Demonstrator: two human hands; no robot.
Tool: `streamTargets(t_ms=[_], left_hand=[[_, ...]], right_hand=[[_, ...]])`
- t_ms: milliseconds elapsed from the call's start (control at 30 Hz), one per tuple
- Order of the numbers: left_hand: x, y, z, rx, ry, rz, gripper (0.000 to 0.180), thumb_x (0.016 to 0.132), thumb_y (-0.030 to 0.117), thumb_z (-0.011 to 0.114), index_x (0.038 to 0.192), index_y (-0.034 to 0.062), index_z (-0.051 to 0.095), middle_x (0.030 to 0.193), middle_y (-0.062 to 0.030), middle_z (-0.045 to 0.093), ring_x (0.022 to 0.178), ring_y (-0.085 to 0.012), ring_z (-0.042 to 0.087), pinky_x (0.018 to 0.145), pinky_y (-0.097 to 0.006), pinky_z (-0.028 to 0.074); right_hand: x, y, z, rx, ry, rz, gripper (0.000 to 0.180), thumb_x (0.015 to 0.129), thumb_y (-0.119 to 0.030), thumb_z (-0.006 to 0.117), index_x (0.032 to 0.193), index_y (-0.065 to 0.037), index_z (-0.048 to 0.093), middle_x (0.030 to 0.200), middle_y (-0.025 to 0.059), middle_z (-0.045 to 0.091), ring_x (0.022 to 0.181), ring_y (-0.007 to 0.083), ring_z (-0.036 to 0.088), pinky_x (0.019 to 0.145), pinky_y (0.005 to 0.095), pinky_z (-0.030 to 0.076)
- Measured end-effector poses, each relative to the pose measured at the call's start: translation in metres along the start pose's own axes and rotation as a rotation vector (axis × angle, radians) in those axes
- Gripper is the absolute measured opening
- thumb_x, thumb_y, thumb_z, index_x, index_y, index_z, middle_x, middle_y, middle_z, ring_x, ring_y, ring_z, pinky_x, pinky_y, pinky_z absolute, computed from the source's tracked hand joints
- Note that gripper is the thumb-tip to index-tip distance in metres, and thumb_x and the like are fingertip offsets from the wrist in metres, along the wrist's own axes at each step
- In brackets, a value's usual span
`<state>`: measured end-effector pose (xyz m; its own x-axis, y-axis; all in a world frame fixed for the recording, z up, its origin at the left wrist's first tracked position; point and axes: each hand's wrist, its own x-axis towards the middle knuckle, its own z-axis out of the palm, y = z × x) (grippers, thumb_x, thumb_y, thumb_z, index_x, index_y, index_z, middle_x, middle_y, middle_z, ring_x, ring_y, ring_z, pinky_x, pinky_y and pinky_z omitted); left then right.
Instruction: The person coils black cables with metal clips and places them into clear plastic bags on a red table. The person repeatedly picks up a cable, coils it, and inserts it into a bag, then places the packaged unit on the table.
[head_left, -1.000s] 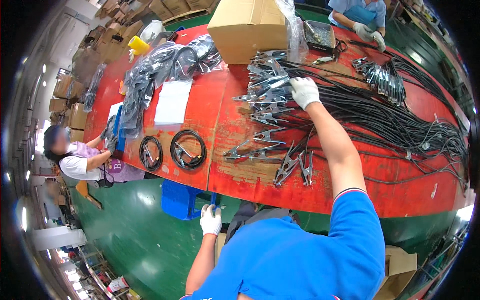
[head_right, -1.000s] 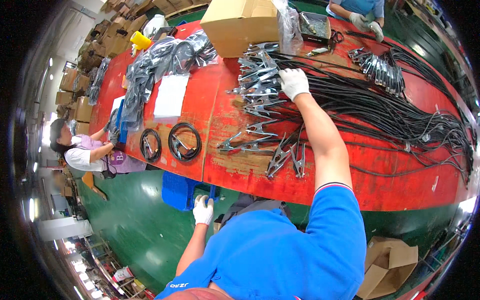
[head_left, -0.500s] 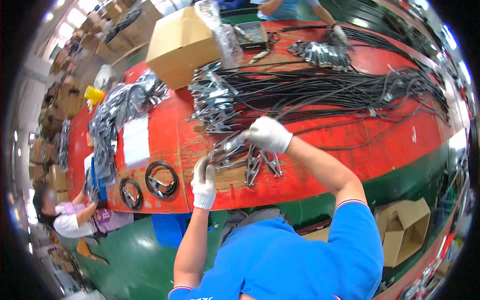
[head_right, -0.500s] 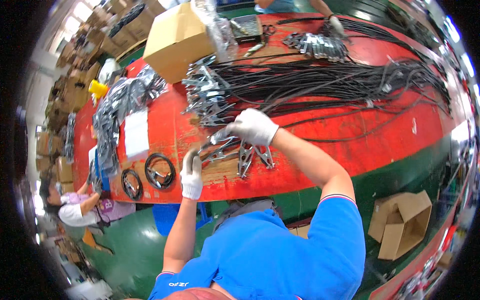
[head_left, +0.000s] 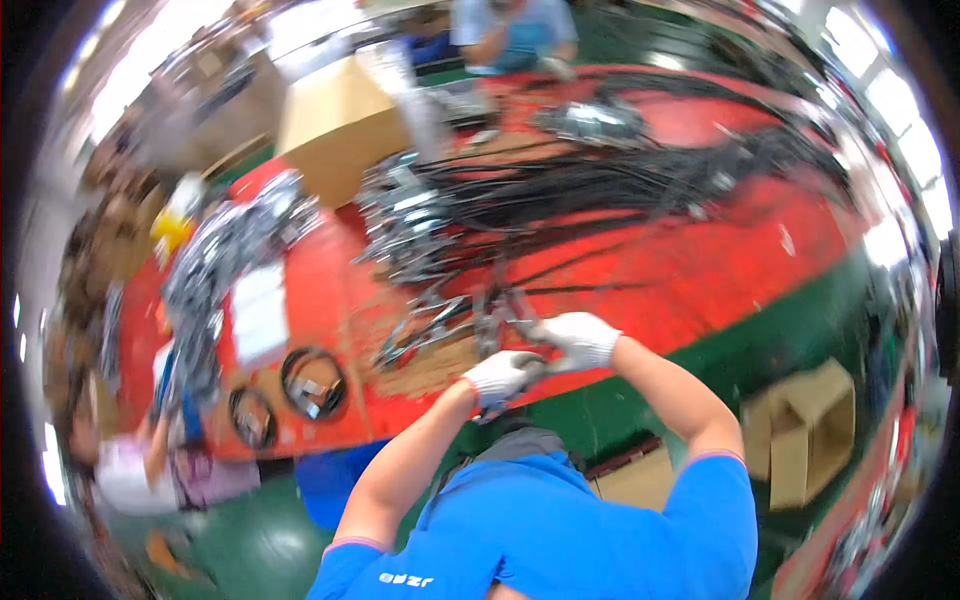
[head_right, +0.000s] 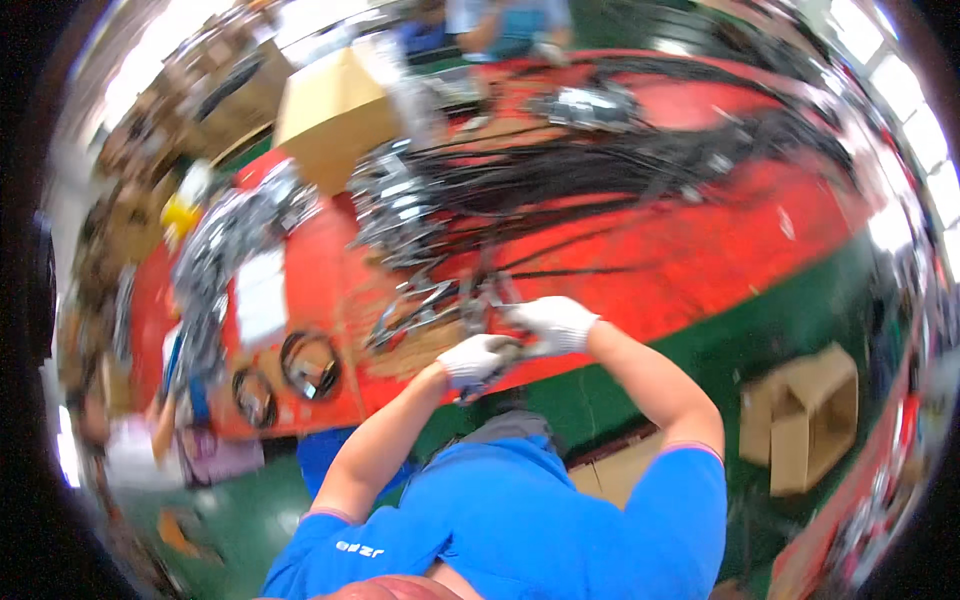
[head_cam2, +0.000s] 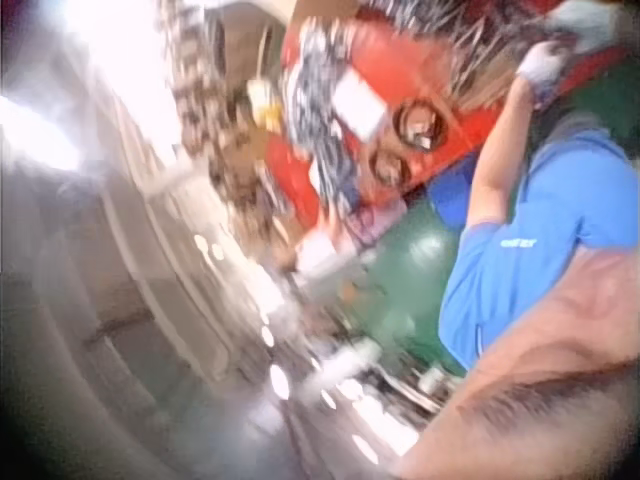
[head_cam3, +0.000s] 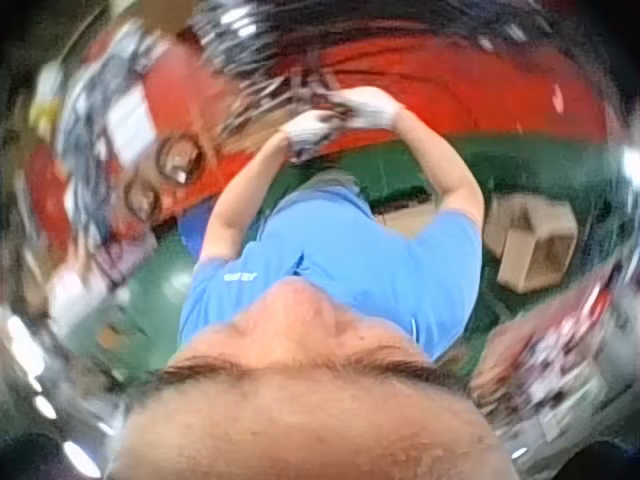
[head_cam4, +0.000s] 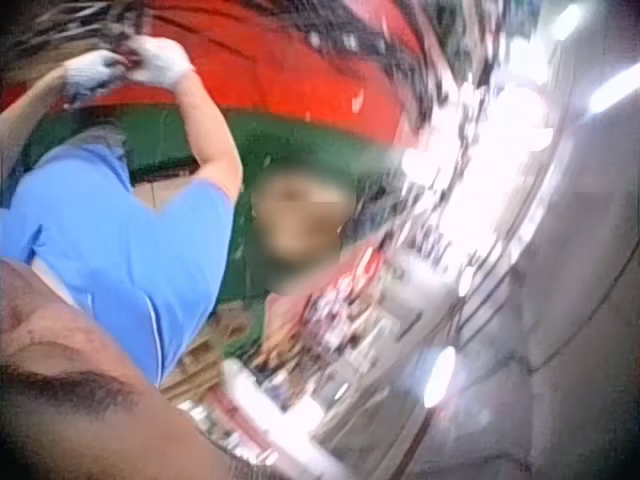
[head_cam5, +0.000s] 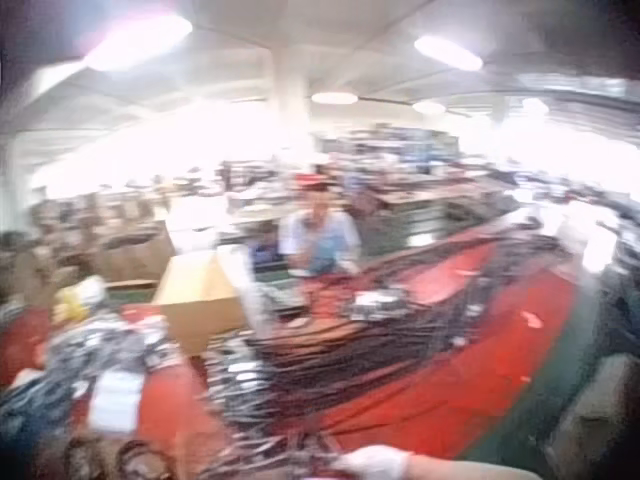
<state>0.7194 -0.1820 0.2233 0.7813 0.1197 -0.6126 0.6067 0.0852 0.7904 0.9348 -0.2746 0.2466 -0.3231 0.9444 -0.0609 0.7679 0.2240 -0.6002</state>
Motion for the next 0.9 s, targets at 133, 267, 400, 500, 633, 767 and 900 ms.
streamTargets(t_ms=[133, 267, 400, 500, 633, 767, 900], left_hand=[[-0.081, -0.062, -0.012, -0.122, 0.089, 0.120, 0.033, 0.102, 0.040, 0.060, 0.099, 0.0077, 0.069, 0.076, 0.0011, 0.063, 0.061, -0.0087, 0.053, 0.054, -0.029, 0.043], [-0.256, -0.121, -0.034, -0.288, 0.321, -0.103, 0.039, 0.099, 0.047, 0.065, 0.096, 0.0091, 0.072, 0.070, 0.0018, 0.061, 0.052, -0.0081, 0.049, 0.045, -0.028, 0.041], [-0.435, -0.294, -0.002, -0.723, 1.034, -0.124, 0.031, 0.094, 0.040, 0.074, 0.095, 0.0089, 0.072, 0.069, 0.0050, 0.060, 0.053, -0.0047, 0.047, 0.046, -0.024, 0.035], [-0.560, -0.464, 0.067, -0.988, 1.428, 0.127, 0.021, 0.099, 0.022, 0.065, 0.086, 0.0068, 0.069, 0.072, 0.0011, 0.061, 0.057, -0.0106, 0.052, 0.052, -0.030, 0.041], [-0.594, -0.470, 0.101, -1.238, 1.587, 0.262, 0.025, 0.107, 0.023, 0.059, 0.114, 0.0008, 0.067, 0.078, 0.0013, 0.057, 0.066, -0.0120, 0.052, 0.062, -0.028, 0.046], [-0.581, -0.471, 0.103, -1.383, 1.689, 0.286, 0.034, 0.107, 0.037, 0.062, 0.106, 0.0036, 0.065, 0.063, 0.0081, 0.038, 0.054, -0.0074, 0.036, 0.050, -0.026, 0.032], [-0.528, -0.455, 0.079, -1.440, 1.478, 0.670, 0.032, 0.105, 0.041, 0.063, 0.097, 0.0103, 0.063, 0.064, 0.0079, 0.039, 0.055, -0.0076, 0.037, 0.052, -0.026, 0.034]], right_hand=[[-0.014, 0.039, 0.020, -0.315, -0.028, 0.120, 0.024, 0.084, -0.032, 0.076, 0.083, -0.011, 0.065, 0.084, 0.0145, 0.069, 0.079, 0.0395, 0.068, 0.071, 0.0532, 0.054], [-0.014, 0.063, 0.054, -0.424, 0.109, 0.157, 0.011, 0.086, -0.020, 0.069, 0.088, -0.009, 0.068, 0.087, 0.0143, 0.069, 0.090, 0.0371, 0.066, 0.081, 0.0500, 0.050], [0.044, 0.013, 0.092, -0.379, -0.130, 0.183, 0.019, 0.088, -0.025, 0.072, 0.097, -0.009, 0.069, 0.093, 0.0136, 0.072, 0.090, 0.0368, 0.069, 0.080, 0.0485, 0.053], [0.101, -0.081, 0.138, 0.070, -0.139, 0.065, 0.029, 0.093, -0.020, 0.070, 0.118, -0.006, 0.068, 0.102, 0.0184, 0.074, 0.097, 0.0374, 0.072, 0.086, 0.0432, 0.057], [0.127, -0.185, 0.208, -0.111, -0.040, -0.239, 0.035, 0.098, -0.017, 0.065, 0.133, -0.018, 0.067, 0.089, 0.0167, 0.065, 0.080, 0.0378, 0.069, 0.067, 0.0462, 0.054], [0.148, -0.297, 0.227, -0.311, -0.535, -0.353, 0.026, 0.098, -0.026, 0.060, 0.120, -0.020, 0.072, 0.089, 0.0151, 0.072, 0.081, 0.0406, 0.071, 0.070, 0.0497, 0.057], [0.148, -0.365, 0.244, -0.367, -0.906, -0.548, 0.027, 0.090, -0.031, 0.060, 0.101, -0.015, 0.078, 0.093, 0.0194, 0.075, 0.089, 0.0411, 0.073, 0.077, 0.0531, 0.058]])
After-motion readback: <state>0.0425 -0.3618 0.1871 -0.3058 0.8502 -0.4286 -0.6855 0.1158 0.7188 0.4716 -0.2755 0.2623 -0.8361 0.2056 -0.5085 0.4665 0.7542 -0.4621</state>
